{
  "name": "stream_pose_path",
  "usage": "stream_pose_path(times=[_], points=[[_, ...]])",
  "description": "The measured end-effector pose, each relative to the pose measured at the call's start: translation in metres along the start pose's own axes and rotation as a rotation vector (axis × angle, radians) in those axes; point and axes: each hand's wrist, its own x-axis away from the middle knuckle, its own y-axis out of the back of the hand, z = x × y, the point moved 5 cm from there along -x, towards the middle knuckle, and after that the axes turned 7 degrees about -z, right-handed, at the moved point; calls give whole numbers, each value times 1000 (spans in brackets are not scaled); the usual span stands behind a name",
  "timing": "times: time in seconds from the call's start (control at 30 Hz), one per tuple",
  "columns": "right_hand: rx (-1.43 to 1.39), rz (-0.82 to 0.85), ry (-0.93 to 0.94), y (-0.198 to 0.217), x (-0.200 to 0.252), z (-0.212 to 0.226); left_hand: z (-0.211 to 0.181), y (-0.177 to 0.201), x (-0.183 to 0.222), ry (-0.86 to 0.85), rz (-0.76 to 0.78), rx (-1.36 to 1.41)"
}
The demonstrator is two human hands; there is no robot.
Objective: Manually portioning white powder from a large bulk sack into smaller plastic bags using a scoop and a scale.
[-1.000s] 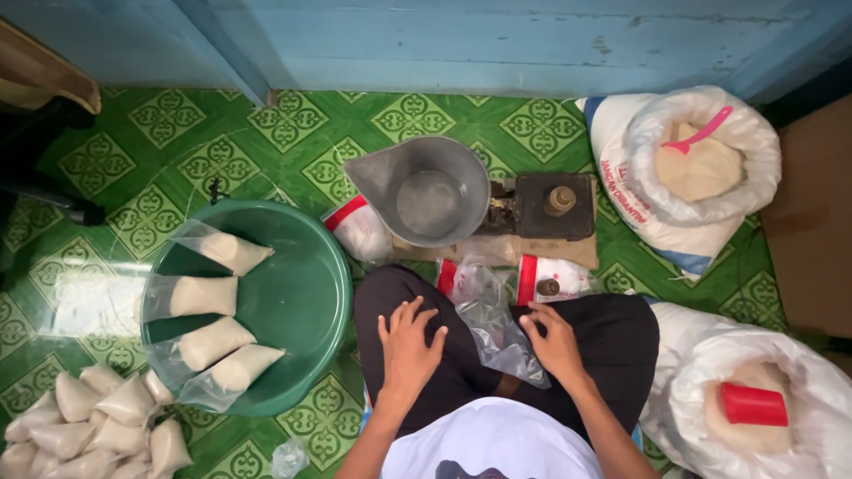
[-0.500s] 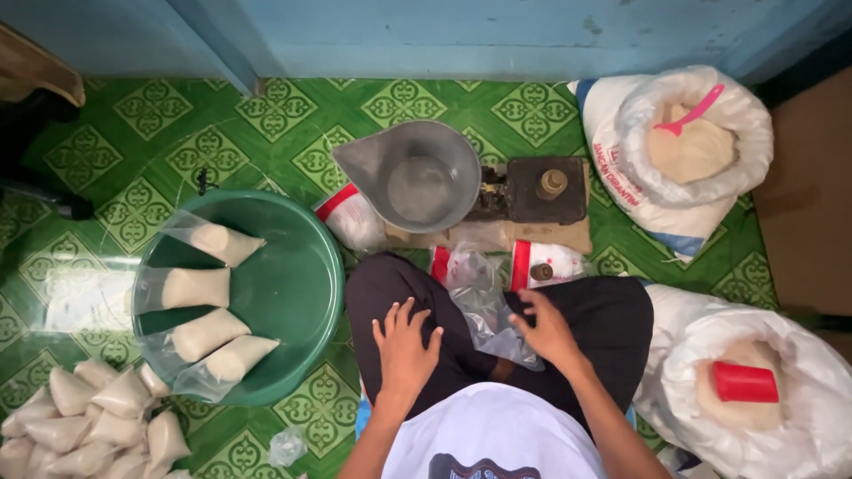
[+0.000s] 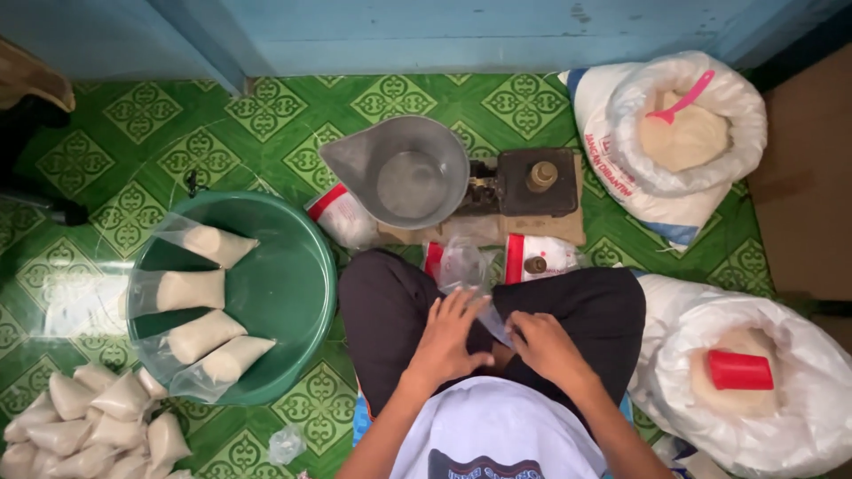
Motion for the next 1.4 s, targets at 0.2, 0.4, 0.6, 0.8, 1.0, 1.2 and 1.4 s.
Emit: stream_pose_path(times=[0.2, 0.4, 0.6, 0.8, 1.0, 1.2, 1.4], points=[[-93, -241, 355, 95, 31, 29, -15, 0, -23, -305, -17, 208], [-401, -621, 86, 182, 33, -21, 1, 32, -39, -212, -73, 142], [-791, -620, -161, 171, 9, -96, 29, 35, -31, 137, -22, 673], [-866, -649, -289, 143, -4, -137, 66, 14, -24, 295, -110, 1086], [-907, -686, -335, 126, -15, -165, 50, 36, -24, 376, -272, 1139], [-934, -668, -332, 136, -9, -160, 46, 42, -28, 412, -348, 1172], [-1037, -676, -282, 151, 3, -131, 34, 65, -25, 382, -415, 1185]])
